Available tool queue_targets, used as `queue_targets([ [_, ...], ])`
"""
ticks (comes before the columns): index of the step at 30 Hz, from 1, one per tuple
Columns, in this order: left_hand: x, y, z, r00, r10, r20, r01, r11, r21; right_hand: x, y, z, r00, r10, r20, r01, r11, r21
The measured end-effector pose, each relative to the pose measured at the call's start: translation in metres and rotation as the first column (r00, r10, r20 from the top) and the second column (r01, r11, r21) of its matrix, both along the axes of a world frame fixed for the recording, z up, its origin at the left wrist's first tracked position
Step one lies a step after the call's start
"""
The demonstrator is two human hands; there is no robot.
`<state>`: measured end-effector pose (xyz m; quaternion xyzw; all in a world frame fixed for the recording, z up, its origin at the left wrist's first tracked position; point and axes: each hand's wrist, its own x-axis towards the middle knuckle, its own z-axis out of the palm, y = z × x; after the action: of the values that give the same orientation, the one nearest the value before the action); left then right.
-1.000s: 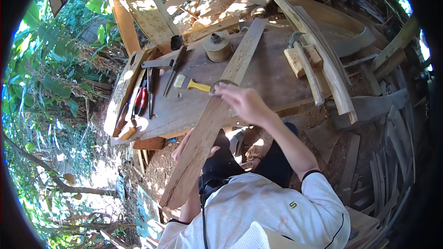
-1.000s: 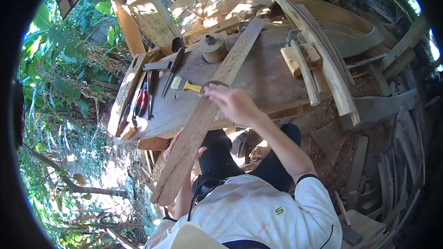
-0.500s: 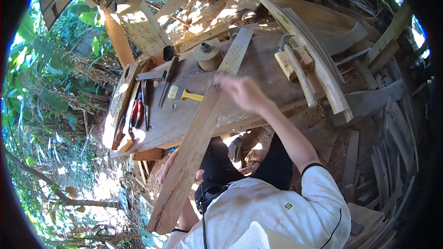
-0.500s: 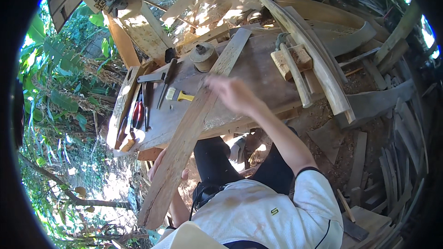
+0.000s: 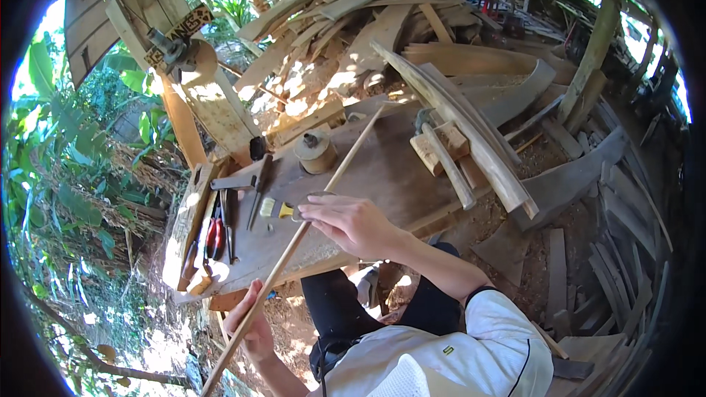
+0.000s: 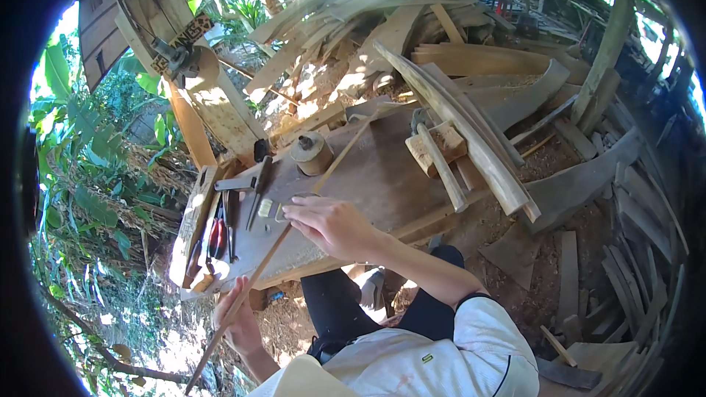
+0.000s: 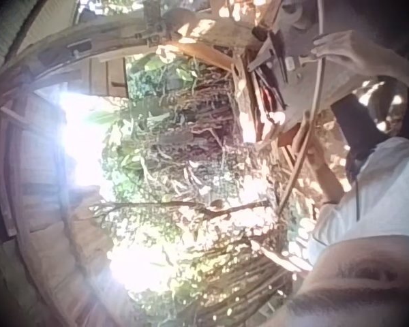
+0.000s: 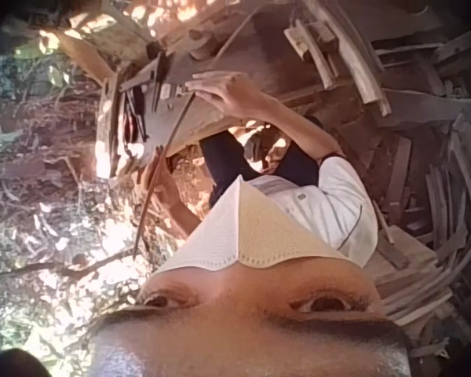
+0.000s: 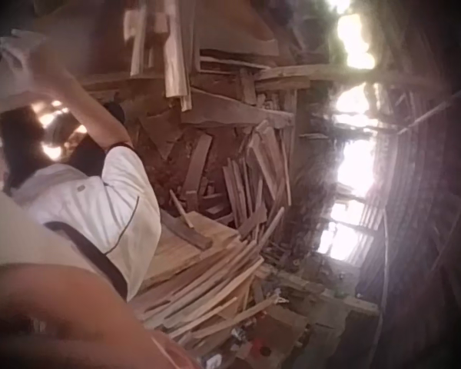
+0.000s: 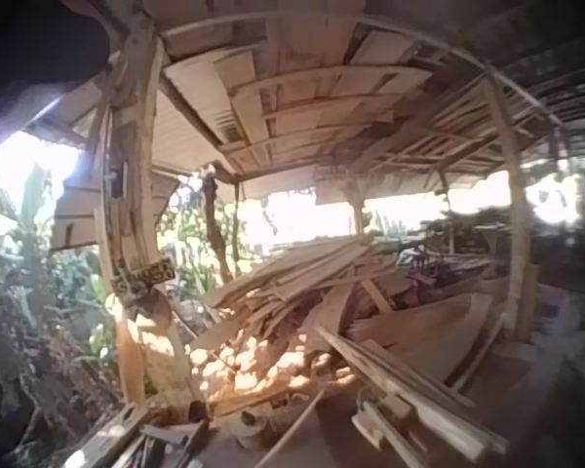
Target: The person smooths a long wooden plank by hand, then uses a yellow brush to sweep the surface and a small container to apply a finish. The person repeatedly brushes the plank and the workbench, handling the plank and tools throughout the sequence.
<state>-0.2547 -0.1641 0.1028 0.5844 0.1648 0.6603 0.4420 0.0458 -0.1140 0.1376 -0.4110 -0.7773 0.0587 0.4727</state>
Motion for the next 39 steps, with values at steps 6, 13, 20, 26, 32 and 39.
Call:
queue_targets([
  [6, 0.047, -0.006, 0.006, 0.812, 0.366, 0.455, -0.236, 0.918, -0.318, -0.026, -0.012, -0.020, 1.000, 0.018, -0.018, -0.018, 1.000, 0.007],
  [13, 0.022, 0.006, 0.006, 0.774, 0.443, 0.452, -0.511, 0.859, 0.032, -0.048, -0.032, 0.001, 0.924, 0.378, -0.059, -0.382, 0.922, -0.060],
  [20, -0.008, -0.004, 0.000, 0.702, 0.496, 0.511, -0.538, 0.839, -0.074, -0.035, -0.006, -0.015, 0.980, 0.199, -0.019, -0.199, 0.964, -0.174],
  [26, -0.026, -0.016, 0.015, 0.818, 0.383, 0.428, -0.421, 0.907, -0.006, -0.001, 0.013, -0.034, 0.997, 0.073, -0.022, -0.076, 0.959, -0.273],
  [32, -0.028, -0.015, 0.014, 0.815, 0.351, 0.461, -0.438, 0.894, 0.094, -0.040, -0.035, -0.021, 0.990, 0.122, -0.073, -0.122, 0.993, 0.002],
  [39, -0.043, -0.014, 0.030, 0.787, 0.492, 0.374, -0.560, 0.823, 0.095, 0.011, 0.004, -0.046, 0.987, -0.119, -0.109, 0.100, 0.981, -0.168],
])
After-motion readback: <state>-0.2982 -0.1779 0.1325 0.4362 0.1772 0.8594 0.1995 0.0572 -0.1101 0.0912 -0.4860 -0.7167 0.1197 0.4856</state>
